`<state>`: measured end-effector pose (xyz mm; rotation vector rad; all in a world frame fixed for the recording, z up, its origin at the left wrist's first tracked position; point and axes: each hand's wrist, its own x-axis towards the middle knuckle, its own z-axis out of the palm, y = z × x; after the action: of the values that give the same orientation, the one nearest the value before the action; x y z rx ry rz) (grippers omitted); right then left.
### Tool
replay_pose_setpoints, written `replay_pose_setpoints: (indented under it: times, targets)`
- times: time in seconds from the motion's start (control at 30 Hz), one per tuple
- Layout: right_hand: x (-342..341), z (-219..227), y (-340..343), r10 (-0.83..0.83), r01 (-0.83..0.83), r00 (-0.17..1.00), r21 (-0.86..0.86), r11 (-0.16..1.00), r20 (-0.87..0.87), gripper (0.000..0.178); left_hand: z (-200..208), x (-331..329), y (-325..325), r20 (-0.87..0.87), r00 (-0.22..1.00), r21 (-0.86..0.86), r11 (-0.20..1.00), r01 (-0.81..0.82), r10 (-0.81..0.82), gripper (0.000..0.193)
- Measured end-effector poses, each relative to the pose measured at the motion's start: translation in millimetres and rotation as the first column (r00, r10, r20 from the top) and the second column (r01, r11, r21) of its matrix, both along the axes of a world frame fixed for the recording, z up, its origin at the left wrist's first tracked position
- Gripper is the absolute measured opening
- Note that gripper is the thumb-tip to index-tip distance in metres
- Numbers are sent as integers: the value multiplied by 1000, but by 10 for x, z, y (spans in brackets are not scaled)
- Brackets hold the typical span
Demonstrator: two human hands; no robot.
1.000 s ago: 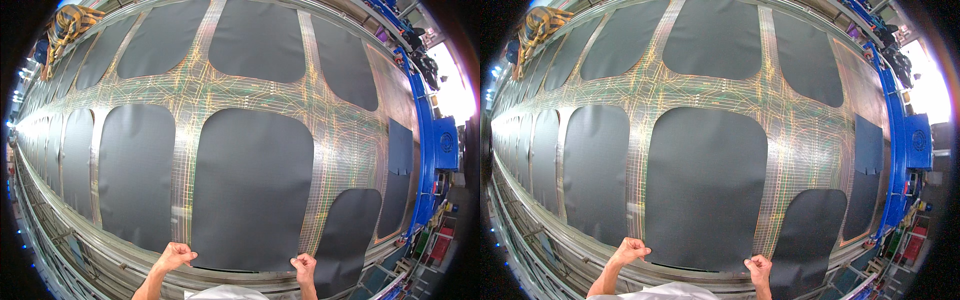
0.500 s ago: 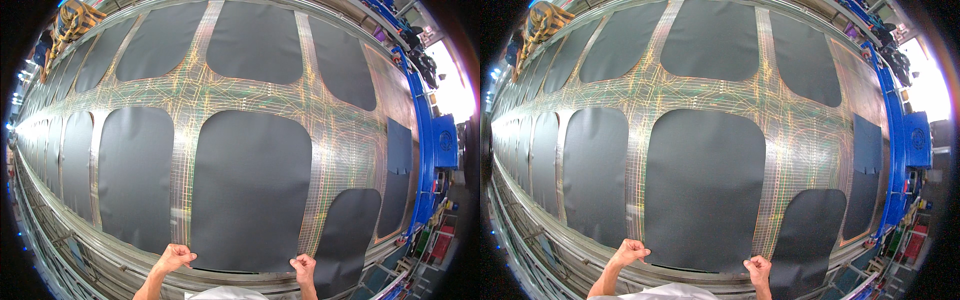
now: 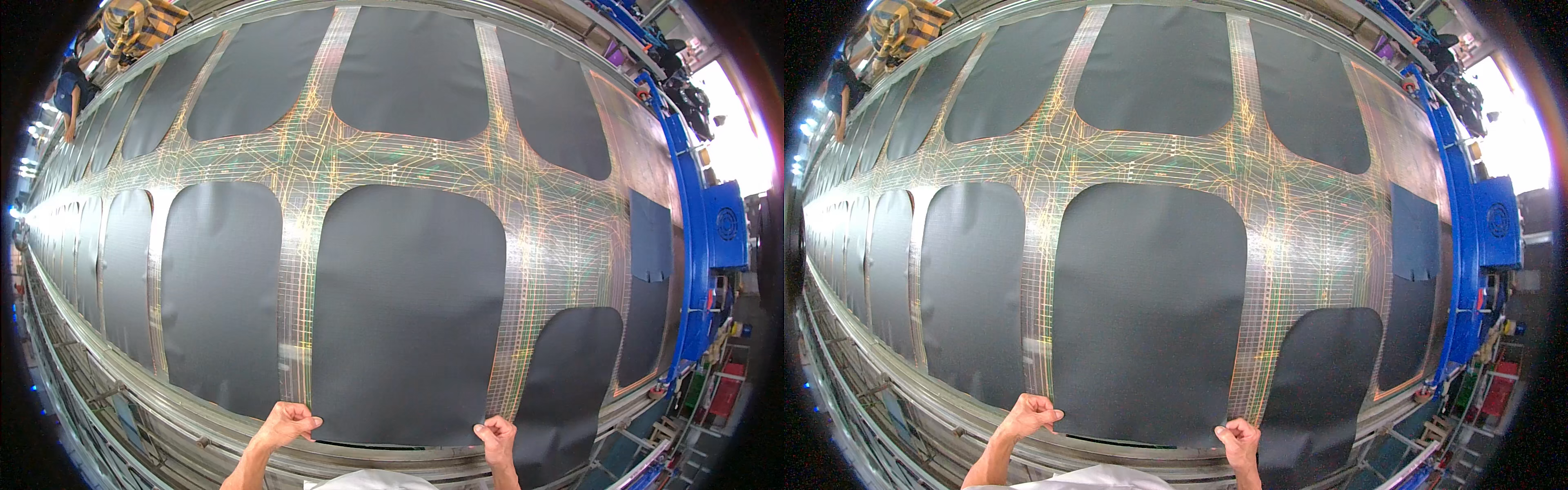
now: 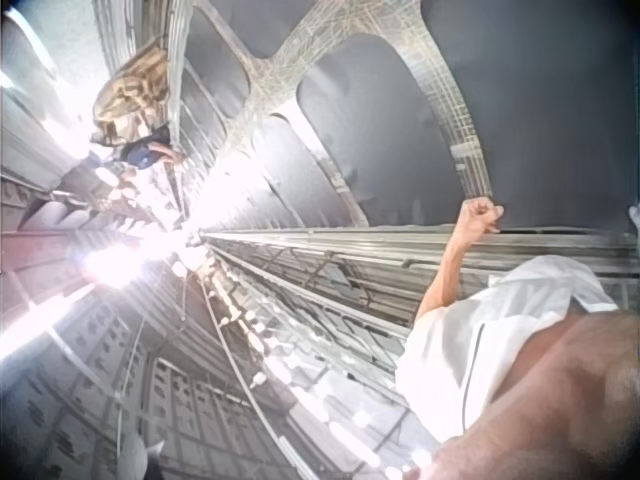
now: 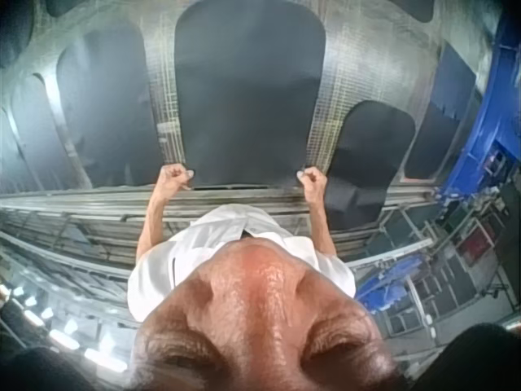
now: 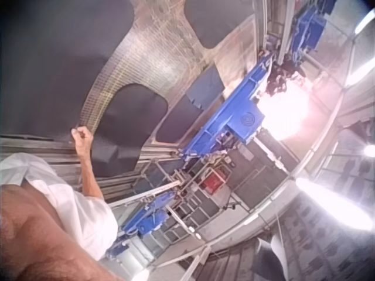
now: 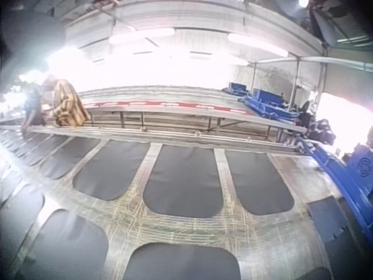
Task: The person repeatedly picks up dark grey rectangular sheets and applies them to a large curved surface marked with a grid pattern. They align the sheets with the grid lines and smooth them down with their hands to ensure adhesion.
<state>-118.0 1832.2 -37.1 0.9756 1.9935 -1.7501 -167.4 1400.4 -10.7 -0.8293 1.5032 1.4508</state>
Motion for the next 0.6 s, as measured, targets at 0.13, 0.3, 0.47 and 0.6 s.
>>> replay_pose_setpoints:
  times: [0.13, 0.3, 0.47, 0.6]
  targets:
    - [24, -26, 30, 3, -3, 1000, -2, 1000, 15, 18, -26, 24, -12, -15, 1000, 2, 1000, 7, -7, 25]
    - [-82, 80, -2, 73, -70, 996, 74, 995, -45, 19, -18, 20, -2, -24, 1000, 19, 1000, 12, -11, 26]
    - [-69, 66, 7, 64, -63, 998, 69, 996, -21, 19, -19, 21, -11, -19, 1000, 31, 999, 11, -10, 27]
    - [-69, 77, -27, 57, -56, 998, 64, 996, -9, 18, 26, -11, 4, -10, 1000, -2, 1000, -1, 1, 27]
